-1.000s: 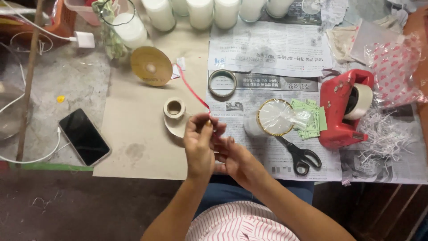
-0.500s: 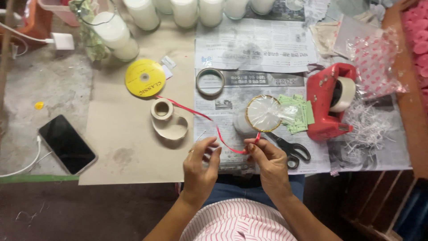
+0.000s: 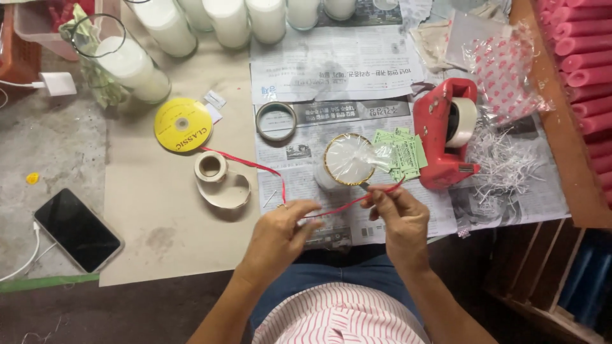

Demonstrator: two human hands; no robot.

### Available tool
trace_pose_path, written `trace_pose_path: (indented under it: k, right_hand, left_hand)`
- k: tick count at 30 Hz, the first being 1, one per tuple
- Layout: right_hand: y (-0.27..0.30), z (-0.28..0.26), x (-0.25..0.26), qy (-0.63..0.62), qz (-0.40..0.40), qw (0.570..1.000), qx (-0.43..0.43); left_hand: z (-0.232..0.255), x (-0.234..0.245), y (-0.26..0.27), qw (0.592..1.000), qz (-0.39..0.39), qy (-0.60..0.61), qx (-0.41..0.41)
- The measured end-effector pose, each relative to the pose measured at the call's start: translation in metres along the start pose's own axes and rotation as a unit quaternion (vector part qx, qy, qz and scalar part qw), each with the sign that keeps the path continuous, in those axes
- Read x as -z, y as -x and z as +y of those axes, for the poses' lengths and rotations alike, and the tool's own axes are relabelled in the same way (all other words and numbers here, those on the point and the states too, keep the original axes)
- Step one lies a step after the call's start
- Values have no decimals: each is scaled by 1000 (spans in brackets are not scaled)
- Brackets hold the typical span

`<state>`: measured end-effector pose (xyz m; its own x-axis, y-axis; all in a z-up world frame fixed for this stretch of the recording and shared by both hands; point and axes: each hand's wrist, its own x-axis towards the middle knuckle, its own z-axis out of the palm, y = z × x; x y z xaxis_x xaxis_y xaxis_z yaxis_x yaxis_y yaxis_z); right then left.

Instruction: Wrapping glass jars in plastic film, securing with tape, and decorating with gold rings and red ribbons.

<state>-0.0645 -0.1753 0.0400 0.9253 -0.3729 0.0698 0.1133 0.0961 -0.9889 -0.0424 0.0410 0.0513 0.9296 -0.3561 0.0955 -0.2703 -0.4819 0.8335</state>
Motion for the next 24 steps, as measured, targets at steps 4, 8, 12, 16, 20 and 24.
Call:
trace_pose_path:
  k: [4, 8, 12, 16, 20, 24]
  right_hand:
    - [6, -29, -20, 85, -54, 993, 56]
    - [0, -33, -13, 104, -44, 991, 76]
    - [-14, 5, 3, 2, 2, 1000, 9]
    - [-22, 33, 9, -49, 34, 997, -56]
    - [-29, 31, 6, -79, 46, 990, -110]
    - [-56, 23, 10, -70, 53, 986, -140]
  left_hand:
    - [45, -11, -14, 988, 4, 155, -26]
    - [43, -19, -38, 985, 19, 171, -8]
    - [40, -10, -57, 991, 19, 130, -6]
    - [33, -10, -80, 997, 58, 34, -34]
    - [27, -19, -98, 992, 59, -97, -61]
    - [35, -14, -107, 987, 35, -131, -86]
